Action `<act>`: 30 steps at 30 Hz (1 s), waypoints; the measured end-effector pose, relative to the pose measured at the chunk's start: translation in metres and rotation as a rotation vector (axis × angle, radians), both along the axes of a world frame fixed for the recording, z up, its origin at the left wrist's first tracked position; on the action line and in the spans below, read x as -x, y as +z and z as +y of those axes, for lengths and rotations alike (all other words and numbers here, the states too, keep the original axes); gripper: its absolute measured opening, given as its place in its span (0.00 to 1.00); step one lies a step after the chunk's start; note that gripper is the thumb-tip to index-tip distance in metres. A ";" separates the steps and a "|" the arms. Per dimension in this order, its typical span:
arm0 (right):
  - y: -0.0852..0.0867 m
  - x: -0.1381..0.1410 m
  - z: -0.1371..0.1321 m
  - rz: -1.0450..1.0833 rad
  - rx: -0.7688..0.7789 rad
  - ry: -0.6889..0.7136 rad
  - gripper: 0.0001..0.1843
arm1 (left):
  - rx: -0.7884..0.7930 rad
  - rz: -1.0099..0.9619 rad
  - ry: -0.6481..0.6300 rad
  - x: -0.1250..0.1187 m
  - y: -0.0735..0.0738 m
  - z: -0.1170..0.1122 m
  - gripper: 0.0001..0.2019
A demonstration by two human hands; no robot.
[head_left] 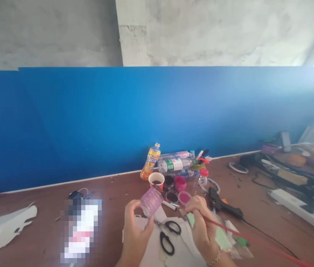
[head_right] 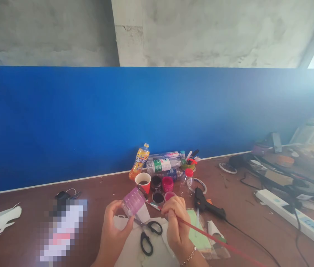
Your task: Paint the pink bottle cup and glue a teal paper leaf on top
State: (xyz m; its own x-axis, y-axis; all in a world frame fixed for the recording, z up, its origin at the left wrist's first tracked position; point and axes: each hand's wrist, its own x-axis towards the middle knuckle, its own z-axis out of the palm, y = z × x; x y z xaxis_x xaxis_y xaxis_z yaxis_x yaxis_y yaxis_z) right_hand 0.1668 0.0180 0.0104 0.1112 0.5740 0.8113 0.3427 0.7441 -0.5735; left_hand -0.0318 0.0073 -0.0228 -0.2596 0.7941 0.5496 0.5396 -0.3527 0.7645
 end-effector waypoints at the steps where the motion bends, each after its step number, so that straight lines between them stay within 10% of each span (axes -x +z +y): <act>1: -0.001 0.001 0.000 -0.012 0.004 0.016 0.16 | 0.040 -0.079 -0.006 0.000 0.002 0.000 0.20; 30: 0.017 0.019 -0.011 -0.296 0.019 0.055 0.14 | 0.019 -0.149 -0.054 -0.003 -0.001 -0.001 0.20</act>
